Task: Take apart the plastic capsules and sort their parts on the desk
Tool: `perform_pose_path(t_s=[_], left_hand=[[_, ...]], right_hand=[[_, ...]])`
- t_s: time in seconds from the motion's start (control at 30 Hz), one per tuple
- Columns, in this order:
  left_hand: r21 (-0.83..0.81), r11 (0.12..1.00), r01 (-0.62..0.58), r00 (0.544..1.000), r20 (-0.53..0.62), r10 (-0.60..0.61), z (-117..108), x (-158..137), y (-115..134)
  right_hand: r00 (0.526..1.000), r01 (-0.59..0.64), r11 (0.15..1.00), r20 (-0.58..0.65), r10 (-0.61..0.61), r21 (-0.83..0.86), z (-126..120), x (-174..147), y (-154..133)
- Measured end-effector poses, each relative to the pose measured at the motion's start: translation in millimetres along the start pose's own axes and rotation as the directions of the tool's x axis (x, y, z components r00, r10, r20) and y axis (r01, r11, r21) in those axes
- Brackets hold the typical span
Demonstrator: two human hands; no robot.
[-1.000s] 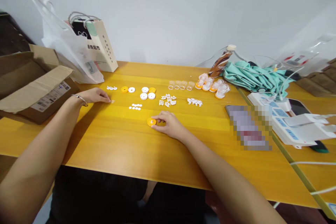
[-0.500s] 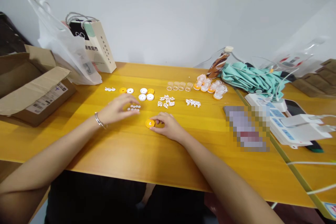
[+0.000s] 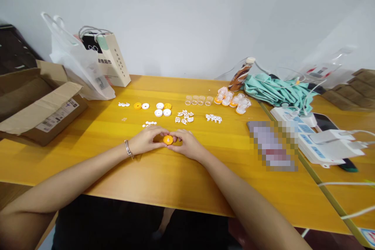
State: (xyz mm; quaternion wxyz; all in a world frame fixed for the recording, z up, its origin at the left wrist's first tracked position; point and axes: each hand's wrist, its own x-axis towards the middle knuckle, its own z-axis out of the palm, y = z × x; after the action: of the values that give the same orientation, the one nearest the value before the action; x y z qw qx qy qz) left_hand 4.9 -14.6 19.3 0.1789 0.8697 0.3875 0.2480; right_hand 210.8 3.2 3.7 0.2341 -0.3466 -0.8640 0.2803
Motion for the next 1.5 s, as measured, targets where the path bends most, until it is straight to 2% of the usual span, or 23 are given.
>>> perform_pose_path(t_s=[0.13,0.23,0.37,0.47,0.53,0.63,0.8,0.9,1.07,1.17,1.23,1.33,1.4,1.43,1.5], left_hand=[[-0.041,0.999,0.015,0.999,-0.034,-0.016,1.7,-0.1,3.6],[-0.149,0.989,-0.001,1.0,-0.028,-0.003,-3.3,-1.7,3.1],[-0.37,0.928,0.041,0.999,0.005,-0.042,-19.9,-3.6,-1.7],[-0.405,0.907,0.116,0.988,-0.046,-0.147,-39.9,-2.5,-13.5],[-0.311,0.933,0.182,0.968,-0.11,-0.226,-55.2,-0.1,-26.7],[-0.063,0.951,0.303,0.927,-0.214,-0.309,-75.2,5.9,-51.7],[0.323,0.831,0.453,0.889,-0.237,-0.393,-84.0,19.1,-89.6],[0.378,0.806,0.456,0.89,-0.205,-0.407,-78.1,25.1,-101.5],[0.365,0.812,0.456,0.89,-0.186,-0.416,-72.3,27.4,-109.5],[0.35,0.82,0.452,0.892,-0.174,-0.417,-73.8,25.8,-109.4],[0.335,0.829,0.447,0.893,-0.218,-0.393,-74.1,24.1,-102.9],[0.293,0.888,0.355,0.917,-0.291,-0.271,-68.8,19.8,-77.1],[0.226,0.956,0.185,0.967,-0.214,-0.137,-59.5,15.4,-50.9],[0.17,0.982,0.078,0.991,-0.118,-0.059,-52.9,12.8,-37.0],[0.061,0.997,-0.049,0.999,0.023,0.048,-36.8,7.3,-12.0]], right_hand=[[1.0,-0.007,0.998,-0.002,0.007,0.058,-0.9,-0.2,1.0],[1.0,-0.027,0.991,0.004,0.027,0.128,-2.0,-1.1,3.8],[0.998,-0.055,0.984,0.029,0.051,0.168,-3.3,-3.4,6.6],[0.998,-0.065,0.979,0.022,0.062,0.191,-3.4,-5.0,7.2],[0.998,-0.058,0.978,0.014,0.056,0.198,-3.0,-5.6,7.6],[0.999,-0.037,0.981,-0.003,0.038,0.192,-2.4,-6.0,8.1],[1.0,-0.022,0.985,-0.013,0.025,0.169,-3.2,-5.9,7.6],[1.0,-0.022,0.988,-0.01,0.024,0.154,-4.7,-5.7,6.4],[1.0,-0.024,0.988,-0.008,0.026,0.151,-6.6,-5.5,4.5],[1.0,-0.029,0.985,0.0,0.03,0.169,-6.3,-5.2,4.3],[0.999,-0.032,0.983,0.007,0.031,0.181,-5.5,-4.8,4.8],[1.0,-0.029,0.983,0.007,0.028,0.182,-4.0,-4.2,5.9],[1.0,-0.028,0.984,0.008,0.026,0.177,-3.5,-3.8,6.3],[1.0,-0.027,0.984,0.01,0.026,0.177,-3.5,-3.7,6.5],[1.0,-0.026,0.982,0.02,0.023,0.188,-3.8,-3.3,6.6]])
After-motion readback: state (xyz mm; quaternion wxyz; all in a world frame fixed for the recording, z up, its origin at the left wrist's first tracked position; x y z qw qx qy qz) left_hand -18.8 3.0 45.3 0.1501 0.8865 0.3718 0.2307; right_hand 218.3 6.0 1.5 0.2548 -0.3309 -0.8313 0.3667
